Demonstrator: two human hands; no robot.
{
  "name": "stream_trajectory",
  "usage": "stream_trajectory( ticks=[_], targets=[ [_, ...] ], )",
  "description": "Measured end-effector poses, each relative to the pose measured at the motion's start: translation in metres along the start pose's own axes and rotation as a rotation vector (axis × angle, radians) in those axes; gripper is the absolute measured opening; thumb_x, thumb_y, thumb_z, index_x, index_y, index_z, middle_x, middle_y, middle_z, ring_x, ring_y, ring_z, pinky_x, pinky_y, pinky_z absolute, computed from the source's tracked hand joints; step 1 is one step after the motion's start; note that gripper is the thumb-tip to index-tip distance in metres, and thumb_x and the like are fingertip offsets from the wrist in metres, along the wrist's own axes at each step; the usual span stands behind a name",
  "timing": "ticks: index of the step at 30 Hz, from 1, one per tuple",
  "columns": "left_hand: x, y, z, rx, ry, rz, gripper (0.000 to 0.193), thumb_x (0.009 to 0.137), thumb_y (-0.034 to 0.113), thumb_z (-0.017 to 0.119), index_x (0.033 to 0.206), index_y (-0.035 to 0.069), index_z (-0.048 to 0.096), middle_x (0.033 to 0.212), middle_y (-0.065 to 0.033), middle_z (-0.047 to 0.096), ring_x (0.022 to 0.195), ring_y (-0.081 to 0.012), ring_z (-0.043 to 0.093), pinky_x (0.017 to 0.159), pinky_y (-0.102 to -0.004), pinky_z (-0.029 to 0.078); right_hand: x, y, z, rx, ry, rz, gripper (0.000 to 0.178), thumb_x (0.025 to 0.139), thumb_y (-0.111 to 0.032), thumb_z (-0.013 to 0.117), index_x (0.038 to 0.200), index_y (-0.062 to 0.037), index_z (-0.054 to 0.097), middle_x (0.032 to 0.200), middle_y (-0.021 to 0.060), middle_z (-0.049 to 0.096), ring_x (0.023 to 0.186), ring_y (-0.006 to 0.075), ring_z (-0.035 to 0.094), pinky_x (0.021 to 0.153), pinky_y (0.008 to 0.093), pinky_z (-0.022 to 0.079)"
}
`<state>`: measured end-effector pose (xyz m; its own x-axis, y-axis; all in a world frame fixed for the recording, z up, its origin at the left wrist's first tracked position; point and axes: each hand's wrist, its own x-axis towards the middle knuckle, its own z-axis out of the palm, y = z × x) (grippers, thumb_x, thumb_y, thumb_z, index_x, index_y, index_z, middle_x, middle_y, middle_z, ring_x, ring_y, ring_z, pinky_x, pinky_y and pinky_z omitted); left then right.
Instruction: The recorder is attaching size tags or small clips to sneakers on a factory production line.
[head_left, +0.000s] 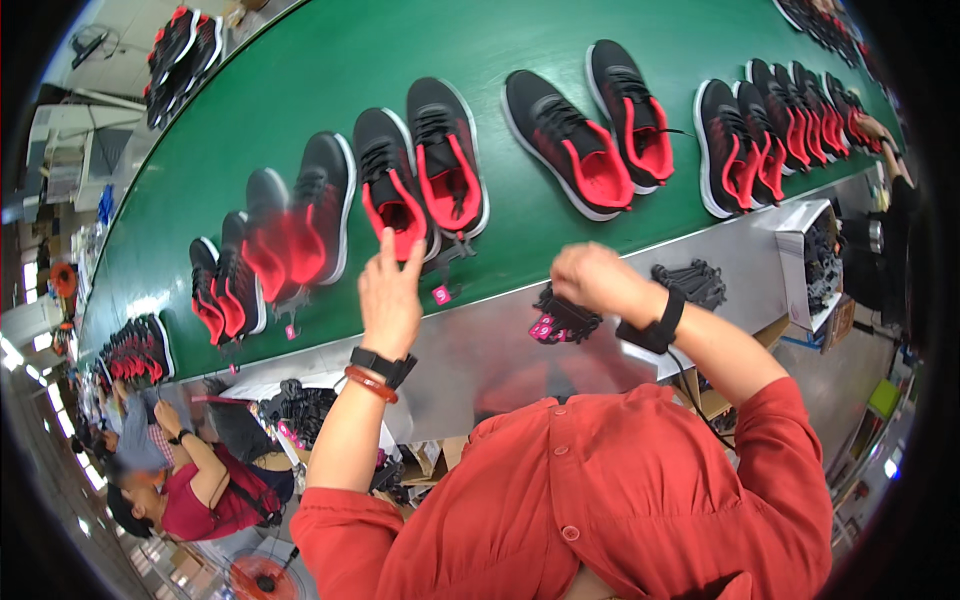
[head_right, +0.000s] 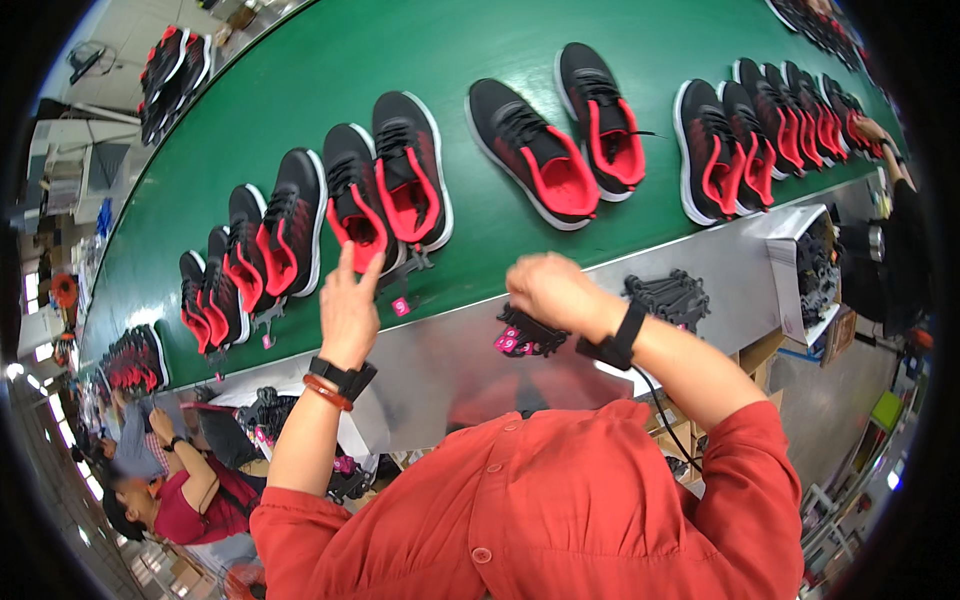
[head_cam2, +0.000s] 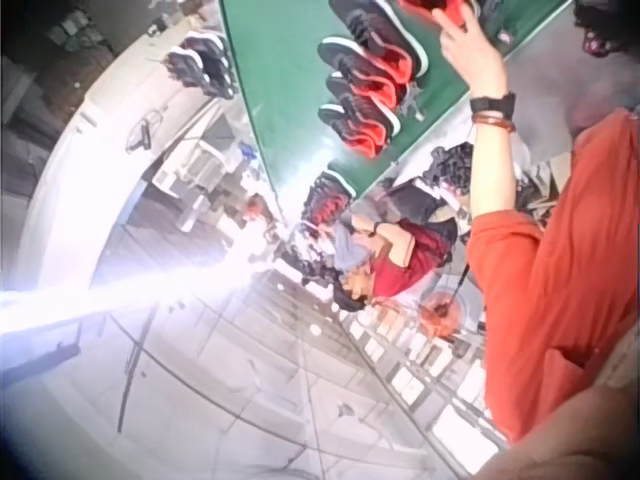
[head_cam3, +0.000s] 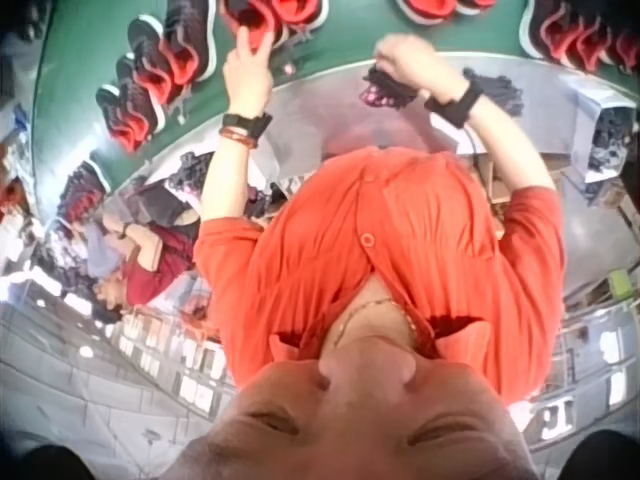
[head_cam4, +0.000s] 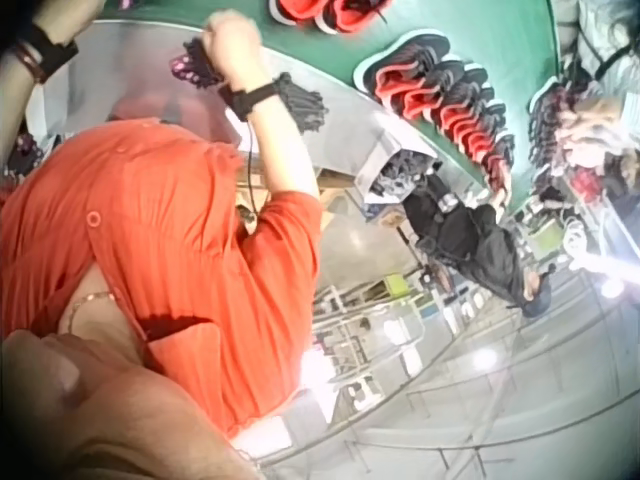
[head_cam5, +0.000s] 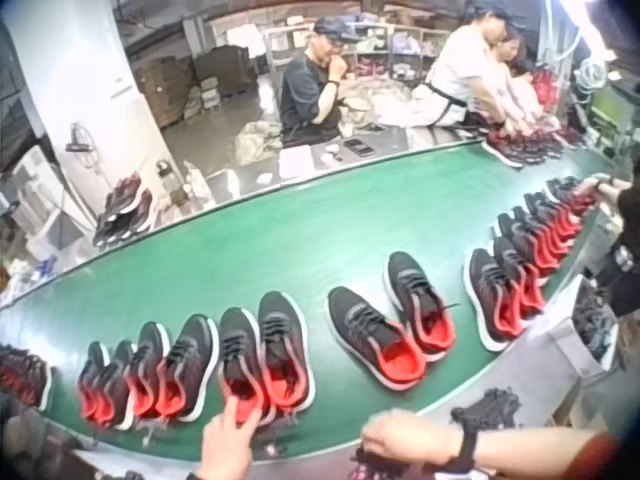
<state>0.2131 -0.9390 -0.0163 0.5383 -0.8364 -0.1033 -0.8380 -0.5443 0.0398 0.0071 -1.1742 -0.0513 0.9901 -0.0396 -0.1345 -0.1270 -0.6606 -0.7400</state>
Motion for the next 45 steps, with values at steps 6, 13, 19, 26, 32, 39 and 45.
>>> stream_trajectory(
  ticks=[6, 13, 19, 26, 32, 39, 45],
  targets=[
    [0.033, 0.076, -0.003, -0.310, 0.171, 0.204, 0.041, 0.072, -0.005, 0.059, 0.111, 0.007, 0.064, 0.114, -0.0133, 0.058, 0.101, -0.0334, 0.056, 0.086, -0.0425, 0.047, -0.070, -0.006, 0.026, -0.171, -0.034, 0.225, 0.037, 0.067, -0.022, 0.079, 0.093, -0.0033, 0.061, 0.089, 0.0131, 0.060, 0.090, 0.0319, 0.059, 0.079, 0.0414, 0.049],
    [0.108, 0.185, 0.024, -0.529, -0.036, 0.323, 0.050, 0.081, 0.009, 0.069, 0.128, 0.009, 0.053, 0.126, -0.0117, 0.054, 0.105, -0.0353, 0.060, 0.085, -0.0423, 0.052, -0.081, 0.018, 0.045, -0.137, 0.014, 0.253, 0.026, 0.068, -0.023, 0.077, 0.084, -0.0047, 0.066, 0.087, 0.0117, 0.062, 0.089, 0.0293, 0.060, 0.077, 0.0386, 0.049],
    [0.126, 0.201, 0.064, -0.732, -0.096, 0.215, 0.022, 0.078, 0.004, 0.069, 0.097, 0.003, 0.058, 0.091, -0.0156, 0.062, 0.086, -0.0384, 0.061, 0.073, -0.0428, 0.049, -0.086, 0.035, 0.032, 0.222, 0.076, 0.273, 0.019, 0.074, -0.019, 0.073, 0.083, -0.0053, 0.063, 0.082, 0.0135, 0.064, 0.083, 0.0296, 0.061, 0.076, 0.0401, 0.050],
    [0.113, 0.188, 0.075, -0.806, -0.088, 0.193, 0.021, 0.077, -0.007, 0.066, 0.095, -0.003, 0.059, 0.096, -0.0136, 0.065, 0.083, -0.0293, 0.066, 0.075, -0.0337, 0.053, -0.104, 0.058, -0.017, 1.164, 0.308, 0.559, 0.024, 0.096, -0.016, 0.054, 0.114, -0.0015, 0.049, 0.074, 0.0067, 0.062, 0.058, 0.0144, 0.061, 0.052, 0.0279, 0.049],
    [0.115, 0.189, 0.076, -0.760, -0.107, 0.169, 0.021, 0.077, -0.007, 0.066, 0.096, -0.002, 0.059, 0.096, -0.0134, 0.064, 0.083, -0.0289, 0.066, 0.074, -0.0334, 0.053, -0.091, 0.057, -0.011, 1.167, 0.396, 0.638, 0.026, 0.102, -0.017, 0.046, 0.121, -0.0008, 0.048, 0.071, 0.0052, 0.061, 0.051, 0.0103, 0.059, 0.046, 0.0243, 0.048],
    [0.119, 0.190, 0.066, -0.621, -0.117, 0.237, 0.018, 0.080, 0.000, 0.065, 0.097, 0.003, 0.059, 0.096, -0.0139, 0.064, 0.086, -0.0354, 0.064, 0.074, -0.0403, 0.052, -0.082, 0.053, -0.012, 1.148, 0.182, 0.637, 0.025, 0.101, -0.022, 0.044, 0.112, -0.0014, 0.054, 0.064, 0.0034, 0.059, 0.044, 0.0096, 0.053, 0.040, 0.0248, 0.041],
    [0.119, 0.186, 0.067, -0.482, -0.107, 0.290, 0.029, 0.081, 0.005, 0.064, 0.110, 0.010, 0.058, 0.100, -0.0117, 0.061, 0.084, -0.0348, 0.064, 0.069, -0.0440, 0.053, -0.070, 0.090, -0.041, 1.276, -0.224, 0.618, 0.021, 0.099, -0.025, 0.049, 0.098, -0.0065, 0.059, 0.059, 0.0023, 0.056, 0.038, 0.0062, 0.035, 0.036, 0.0225, 0.026]
  ],
)
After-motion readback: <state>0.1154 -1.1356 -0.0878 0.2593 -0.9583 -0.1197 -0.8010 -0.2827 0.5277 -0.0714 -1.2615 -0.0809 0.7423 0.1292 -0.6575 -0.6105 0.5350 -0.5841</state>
